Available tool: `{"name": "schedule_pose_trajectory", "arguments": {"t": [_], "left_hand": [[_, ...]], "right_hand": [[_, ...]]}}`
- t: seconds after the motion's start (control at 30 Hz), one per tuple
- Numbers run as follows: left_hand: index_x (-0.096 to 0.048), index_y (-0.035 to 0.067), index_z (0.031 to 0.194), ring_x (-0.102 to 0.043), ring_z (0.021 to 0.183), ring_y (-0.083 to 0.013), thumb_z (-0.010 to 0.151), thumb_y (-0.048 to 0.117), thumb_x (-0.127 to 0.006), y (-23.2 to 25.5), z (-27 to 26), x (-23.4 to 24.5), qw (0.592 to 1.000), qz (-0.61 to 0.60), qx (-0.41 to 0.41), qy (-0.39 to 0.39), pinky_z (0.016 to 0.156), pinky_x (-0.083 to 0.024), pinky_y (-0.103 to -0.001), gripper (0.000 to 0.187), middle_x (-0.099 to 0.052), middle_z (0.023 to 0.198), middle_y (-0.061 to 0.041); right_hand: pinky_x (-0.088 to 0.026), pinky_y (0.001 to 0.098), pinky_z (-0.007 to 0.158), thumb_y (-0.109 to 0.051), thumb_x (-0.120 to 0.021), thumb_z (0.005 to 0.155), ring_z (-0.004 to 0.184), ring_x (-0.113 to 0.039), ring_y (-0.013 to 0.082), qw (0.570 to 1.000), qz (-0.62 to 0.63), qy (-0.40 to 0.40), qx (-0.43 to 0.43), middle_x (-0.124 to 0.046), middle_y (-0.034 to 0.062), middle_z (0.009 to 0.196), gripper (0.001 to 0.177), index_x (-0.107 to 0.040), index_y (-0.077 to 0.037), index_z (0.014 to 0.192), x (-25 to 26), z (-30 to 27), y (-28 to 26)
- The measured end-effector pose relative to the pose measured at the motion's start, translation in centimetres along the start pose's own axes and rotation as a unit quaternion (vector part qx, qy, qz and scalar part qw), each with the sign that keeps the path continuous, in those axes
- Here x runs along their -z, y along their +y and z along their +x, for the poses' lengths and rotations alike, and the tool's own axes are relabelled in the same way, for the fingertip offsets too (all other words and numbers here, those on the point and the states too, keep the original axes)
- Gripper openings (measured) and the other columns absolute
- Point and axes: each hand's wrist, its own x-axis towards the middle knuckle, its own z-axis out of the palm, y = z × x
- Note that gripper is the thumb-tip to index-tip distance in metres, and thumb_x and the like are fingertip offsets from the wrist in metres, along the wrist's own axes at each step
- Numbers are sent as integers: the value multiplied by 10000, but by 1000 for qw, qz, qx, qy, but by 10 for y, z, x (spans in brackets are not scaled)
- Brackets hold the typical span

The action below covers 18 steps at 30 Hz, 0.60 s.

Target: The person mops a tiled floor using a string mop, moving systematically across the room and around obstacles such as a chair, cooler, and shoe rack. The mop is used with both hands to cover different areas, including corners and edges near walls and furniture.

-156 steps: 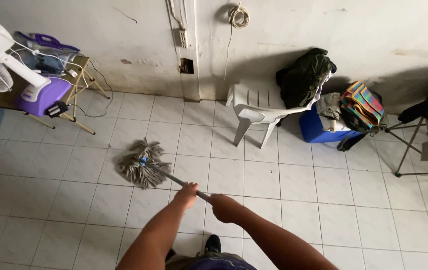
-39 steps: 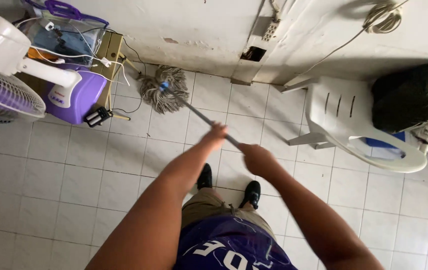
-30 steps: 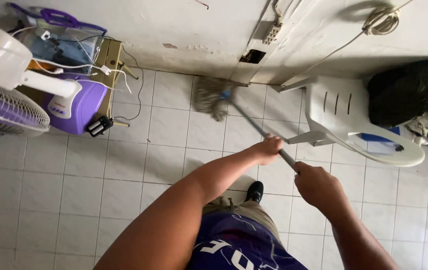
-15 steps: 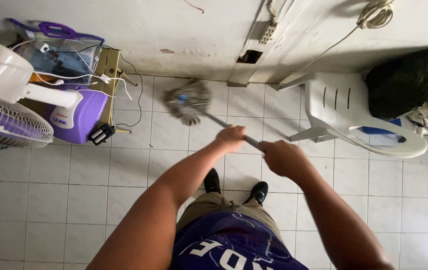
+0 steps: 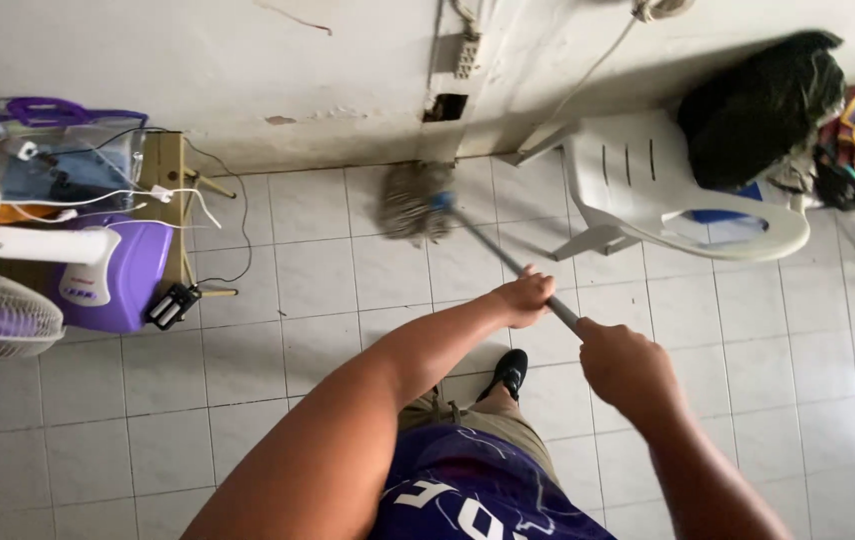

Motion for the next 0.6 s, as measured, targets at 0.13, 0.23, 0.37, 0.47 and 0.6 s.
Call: {"name": "schedule_pose_trajectory", "arguments": {"t": [0.13,0.23,0.37,0.47,0.6], "left_hand": [[-486,98,970,-567,1322,-390,946,118,-606,18,10,-5,997,-43,-67,-6,1303,-142,-525,123,-659,1088,-166],[-462,114,962,-470,1398,-419,955,111,-617,40,-5,7,998,-37,-51,-29,1254,-314,-510,155,-640,1137,-176],[-509,126,998,-528,1334,-372,968,202,-588,44,-13,1,1000,-24,15,-12,1135,-459,-505,114,-662,1136,-138],[-547,128,1032,-552,1297,-385,967,272,-566,33,-28,-3,998,-17,65,17,1071,-505,-518,159,-669,1129,-142],[-558,121,1101,-581,1271,-434,991,271,-527,16,-58,-13,989,1,135,57,1059,-519,-538,189,-663,1171,-174]], "right_hand": [[-644,498,805,-204,-397,1054,889,-802,316,999,-38,34,-5,-794,170,872,324,-664,-115,1215,-8,-17,-19],[-645,467,716,-170,-429,1008,799,-792,274,991,-121,43,40,-769,113,819,345,-598,-53,1284,-22,-11,-18],[-670,451,741,-166,-434,1041,829,-805,259,986,-138,32,88,-784,133,851,306,-549,-95,1316,5,-33,6],[-650,486,849,-189,-504,1028,927,-794,302,983,-136,-2,124,-788,154,945,341,-522,-155,1366,20,-33,14],[-585,528,981,-215,-543,1027,1053,-759,366,987,-50,-42,146,-783,191,1077,307,-617,-185,1323,14,-1,20]]}}
